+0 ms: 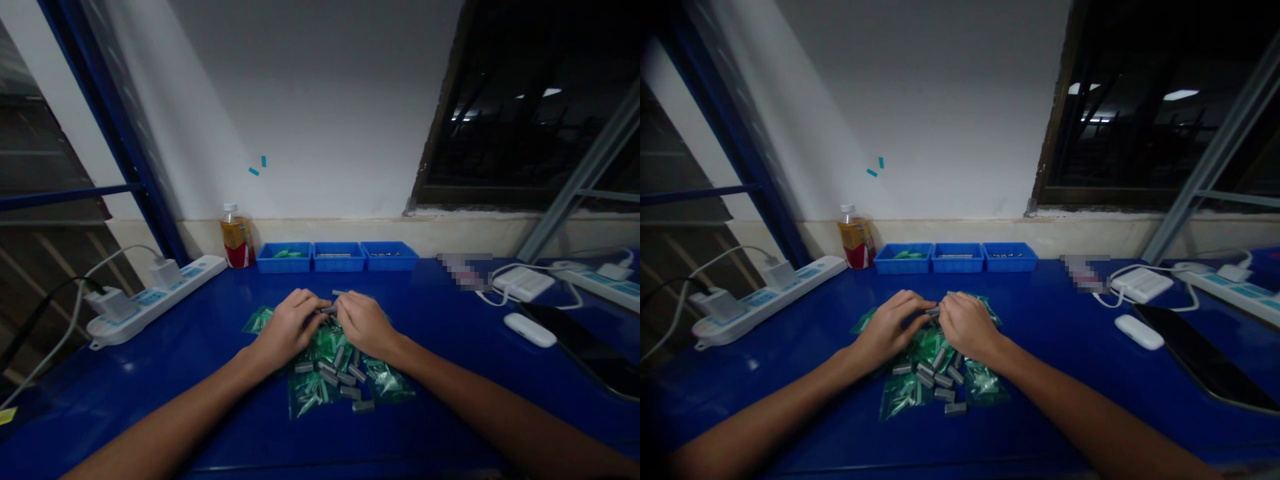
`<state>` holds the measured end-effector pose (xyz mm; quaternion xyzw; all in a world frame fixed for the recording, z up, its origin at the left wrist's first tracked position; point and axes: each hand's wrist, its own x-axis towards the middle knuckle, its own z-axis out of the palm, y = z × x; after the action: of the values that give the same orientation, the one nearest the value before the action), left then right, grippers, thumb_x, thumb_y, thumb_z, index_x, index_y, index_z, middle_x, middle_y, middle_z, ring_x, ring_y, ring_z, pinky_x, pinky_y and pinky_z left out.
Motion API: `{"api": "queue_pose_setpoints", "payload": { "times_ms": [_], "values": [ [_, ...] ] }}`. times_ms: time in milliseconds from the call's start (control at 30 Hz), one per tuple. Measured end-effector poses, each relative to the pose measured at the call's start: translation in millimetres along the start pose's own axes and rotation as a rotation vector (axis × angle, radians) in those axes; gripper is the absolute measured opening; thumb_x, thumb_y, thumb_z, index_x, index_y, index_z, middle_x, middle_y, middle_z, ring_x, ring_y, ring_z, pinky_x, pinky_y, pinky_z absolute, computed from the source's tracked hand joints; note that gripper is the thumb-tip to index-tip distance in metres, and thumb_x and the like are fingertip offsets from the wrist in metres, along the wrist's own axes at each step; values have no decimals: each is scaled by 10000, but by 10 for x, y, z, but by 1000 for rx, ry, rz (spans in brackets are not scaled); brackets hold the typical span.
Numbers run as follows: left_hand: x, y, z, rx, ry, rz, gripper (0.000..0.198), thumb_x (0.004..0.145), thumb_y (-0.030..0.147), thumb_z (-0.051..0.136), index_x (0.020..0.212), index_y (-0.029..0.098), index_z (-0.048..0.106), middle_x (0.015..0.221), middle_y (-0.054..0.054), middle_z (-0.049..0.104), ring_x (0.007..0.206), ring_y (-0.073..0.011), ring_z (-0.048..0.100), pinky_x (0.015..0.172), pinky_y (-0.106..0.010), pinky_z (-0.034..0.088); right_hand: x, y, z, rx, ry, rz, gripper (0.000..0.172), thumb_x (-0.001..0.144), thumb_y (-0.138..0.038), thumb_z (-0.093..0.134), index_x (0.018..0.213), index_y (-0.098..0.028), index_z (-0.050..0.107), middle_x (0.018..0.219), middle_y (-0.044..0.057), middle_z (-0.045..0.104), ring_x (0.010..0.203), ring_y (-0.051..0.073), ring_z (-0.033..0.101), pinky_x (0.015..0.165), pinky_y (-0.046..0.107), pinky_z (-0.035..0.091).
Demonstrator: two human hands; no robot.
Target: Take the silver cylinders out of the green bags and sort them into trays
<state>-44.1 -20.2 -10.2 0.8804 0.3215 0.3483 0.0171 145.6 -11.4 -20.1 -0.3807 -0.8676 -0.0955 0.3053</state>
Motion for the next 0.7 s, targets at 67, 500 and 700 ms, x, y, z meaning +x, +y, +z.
{"api": "queue_pose_setpoints", "payload": {
  "times_ms": [67,500,700],
  "values": [
    [-4,-11,-15,63,-10,56,201,925,186,471,1089,176,586,939,-61,605,864,-181,523,769,-312,441,0,-7,-7,53,6,16,325,962,-190,276,707,-184,478,671,29,536,672,164,494,651,280,321],
    [7,-18,-24,-57,-4,-77,175,928,210,474,1055,177,589,905,-47,633,839,-176,547,759,-308,434,7,31,4,60,-6,-57,280,952,-167,289,815,-167,533,757,59,589,730,191,507,687,320,336],
    [43,-28,-33,-198,-27,-192,154,939,229,453,967,191,599,863,-33,635,805,-166,567,751,-299,432,32,3,-80,213,-5,-15,127,907,-232,472,996,-158,523,842,59,600,782,196,518,709,327,366]
  ]
}}
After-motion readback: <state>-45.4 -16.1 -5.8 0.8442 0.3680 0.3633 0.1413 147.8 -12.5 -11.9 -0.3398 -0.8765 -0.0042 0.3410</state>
